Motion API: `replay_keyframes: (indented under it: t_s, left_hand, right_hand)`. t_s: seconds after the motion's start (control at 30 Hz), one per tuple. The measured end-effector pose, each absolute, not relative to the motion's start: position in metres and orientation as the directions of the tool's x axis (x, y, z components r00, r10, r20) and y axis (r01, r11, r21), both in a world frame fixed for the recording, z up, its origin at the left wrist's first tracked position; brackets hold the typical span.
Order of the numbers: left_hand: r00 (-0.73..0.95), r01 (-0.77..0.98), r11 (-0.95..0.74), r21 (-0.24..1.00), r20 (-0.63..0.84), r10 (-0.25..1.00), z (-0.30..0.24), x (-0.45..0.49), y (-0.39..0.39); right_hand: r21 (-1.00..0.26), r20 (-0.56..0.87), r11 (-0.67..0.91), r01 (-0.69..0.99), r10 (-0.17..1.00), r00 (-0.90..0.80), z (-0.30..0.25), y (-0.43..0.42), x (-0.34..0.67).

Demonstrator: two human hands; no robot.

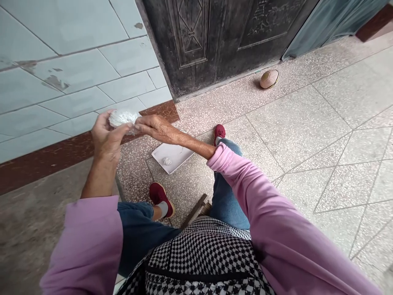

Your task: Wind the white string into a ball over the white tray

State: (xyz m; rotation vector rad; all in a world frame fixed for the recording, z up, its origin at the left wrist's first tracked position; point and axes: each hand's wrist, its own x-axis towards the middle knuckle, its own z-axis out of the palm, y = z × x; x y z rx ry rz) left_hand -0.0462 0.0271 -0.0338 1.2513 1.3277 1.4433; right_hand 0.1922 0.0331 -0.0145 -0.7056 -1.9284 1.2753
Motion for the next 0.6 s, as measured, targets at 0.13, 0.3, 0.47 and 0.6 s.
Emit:
replay_keyframes:
  t_s: [0.13,0.3,0.47,0.6]
  left_hand:
    - [-0.006,0.004,-0.006,1.000,0.006,1.000,-0.028,-0.031,0.014]
    - [0.153,-0.079,0.047,0.996,-0.035,0.988,-0.011,-0.013,-0.001]
    - [0.177,-0.059,0.051,0.997,-0.040,0.983,-0.012,-0.010,-0.003]
    - [0.139,-0.008,0.008,1.000,-0.007,0.990,-0.016,-0.009,-0.001]
  right_hand:
    - [-0.942,0.257,0.326,0.085,0.859,-0.442,-0.001,0.050,0.205]
    - [-0.968,0.149,0.207,0.143,0.930,-0.335,0.016,0.045,0.216]
    - [-0.974,0.151,0.197,0.112,0.932,-0.329,0.017,0.042,0.215]
    - [-0.974,0.169,0.209,0.089,0.929,-0.328,0.001,0.054,0.212]
